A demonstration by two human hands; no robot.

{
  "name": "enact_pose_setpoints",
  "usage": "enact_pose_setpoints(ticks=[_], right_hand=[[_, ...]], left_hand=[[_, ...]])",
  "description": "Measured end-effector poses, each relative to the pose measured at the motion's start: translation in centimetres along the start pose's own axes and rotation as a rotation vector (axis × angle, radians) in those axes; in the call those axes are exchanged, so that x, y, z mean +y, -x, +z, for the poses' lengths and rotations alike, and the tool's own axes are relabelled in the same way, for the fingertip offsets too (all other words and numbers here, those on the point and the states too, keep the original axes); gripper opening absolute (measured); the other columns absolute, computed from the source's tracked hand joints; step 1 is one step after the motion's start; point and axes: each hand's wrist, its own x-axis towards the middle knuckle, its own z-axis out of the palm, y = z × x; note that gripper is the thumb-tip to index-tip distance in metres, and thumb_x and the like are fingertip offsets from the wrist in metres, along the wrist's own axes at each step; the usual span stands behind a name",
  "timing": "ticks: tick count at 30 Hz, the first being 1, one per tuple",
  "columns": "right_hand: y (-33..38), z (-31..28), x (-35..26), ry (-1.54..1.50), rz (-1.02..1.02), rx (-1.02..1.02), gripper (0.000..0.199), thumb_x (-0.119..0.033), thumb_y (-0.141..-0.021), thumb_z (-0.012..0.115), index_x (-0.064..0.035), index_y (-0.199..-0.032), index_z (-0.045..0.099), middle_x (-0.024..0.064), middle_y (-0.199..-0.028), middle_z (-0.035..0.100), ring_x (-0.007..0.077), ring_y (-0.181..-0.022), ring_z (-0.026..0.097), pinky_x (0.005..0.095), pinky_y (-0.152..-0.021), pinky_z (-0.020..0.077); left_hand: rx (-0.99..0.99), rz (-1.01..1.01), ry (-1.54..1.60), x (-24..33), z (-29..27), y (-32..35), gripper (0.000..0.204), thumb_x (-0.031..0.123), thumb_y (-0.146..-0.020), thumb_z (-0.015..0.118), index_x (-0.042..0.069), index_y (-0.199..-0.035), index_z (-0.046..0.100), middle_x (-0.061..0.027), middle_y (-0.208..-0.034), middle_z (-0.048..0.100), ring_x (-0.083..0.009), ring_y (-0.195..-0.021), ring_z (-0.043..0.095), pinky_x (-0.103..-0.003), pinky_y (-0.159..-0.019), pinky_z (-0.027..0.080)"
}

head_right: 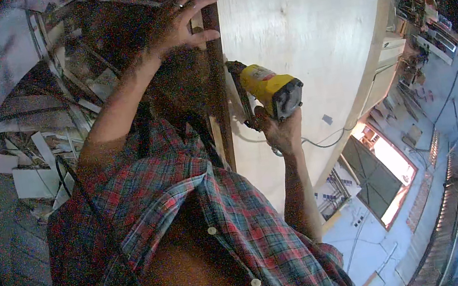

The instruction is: The person builds a piece of furniture by aligning a thin wooden strip against the edge of a large wooden board and securing it using a pneumatic nail gun.

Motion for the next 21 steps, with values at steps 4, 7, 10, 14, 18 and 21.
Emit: enact_pose_setpoints(ticks=[4, 7, 10, 14, 18, 21], right_hand=[[0.4, -0.3, 1.6, 0.018, -0.092, 0.028, 0.034, -0.005, -0.08, 0.072, 0.0042, -0.11, 0.059, 0.0094, -0.094, 0.065, 0.016, -0.077, 0.065, 0.03, -0.067, 0.054], [0.2, -0.8, 2.0, 0.017, -0.07, 0.025, 0.035, -0.006, -0.08, 0.072, 0.0038, -0.111, 0.058, 0.0093, -0.094, 0.065, 0.016, -0.077, 0.065, 0.0301, -0.066, 0.0541], [-0.6, -1.7, 3.1, 0.124, -0.056, -0.001, 0.036, -0.009, -0.081, 0.072, 0.0035, -0.112, 0.058, 0.0093, -0.094, 0.065, 0.0162, -0.077, 0.065, 0.0303, -0.065, 0.0539], [-0.3, -2.1, 3.2, 0.237, 0.016, 0.012, 0.034, 0.001, -0.077, 0.07, 0.0025, -0.109, 0.059, 0.0121, -0.099, 0.068, 0.0239, -0.088, 0.067, 0.0352, -0.077, 0.0543], [0.0, -1.5, 2.4, 0.153, 0.023, 0.008, 0.035, 0.001, -0.077, 0.069, 0.0028, -0.11, 0.059, 0.0125, -0.1, 0.067, 0.0234, -0.089, 0.067, 0.035, -0.08, 0.054], [-0.1, -1.2, 2.0, 0.138, -0.047, -0.029, 0.037, -0.011, -0.081, 0.072, 0.0017, -0.113, 0.059, 0.0105, -0.097, 0.065, 0.0184, -0.082, 0.065, 0.0312, -0.069, 0.0539]], left_hand=[[0.005, -0.078, 0.041, 1.3, 0.1, 0.0, 0.074, 0.061, -0.076, 0.072, 0.023, -0.137, 0.053, -0.0037, -0.152, 0.038, -0.0291, -0.138, 0.038, -0.05, -0.114, 0.031], [-0.06, -0.181, -0.079, 2.2, -0.1, 0.3, 0.076, 0.061, -0.076, 0.072, 0.024, -0.139, 0.05, -0.0021, -0.152, 0.037, -0.0279, -0.14, 0.035, -0.05, -0.116, 0.029], [-0.005, -0.148, -0.013, 1.5, -0.1, 0.2, 0.077, 0.06, -0.074, 0.074, 0.026, -0.139, 0.05, 0.0001, -0.152, 0.037, -0.0258, -0.14, 0.035, -0.049, -0.116, 0.028], [-0.017, -0.125, -0.036, 1.7, 0.0, -0.1, 0.077, 0.057, -0.076, 0.073, 0.024, -0.141, 0.048, -0.0011, -0.153, 0.035, -0.0262, -0.138, 0.037, -0.049, -0.116, 0.029], [-0.106, -0.119, 0.1, 1.9, -1.0, -0.4, 0.081, 0.066, -0.079, 0.067, 0.013, -0.138, 0.052, -0.0128, -0.15, 0.038, -0.0351, -0.139, 0.034, -0.054, -0.112, 0.028], [-0.201, -0.137, 0.022, 1.9, -1.5, -0.4, 0.092, 0.07, -0.08, 0.063, 0.013, -0.148, 0.039, -0.0155, -0.155, 0.03, -0.0383, -0.142, 0.029, -0.057, -0.113, 0.023]])
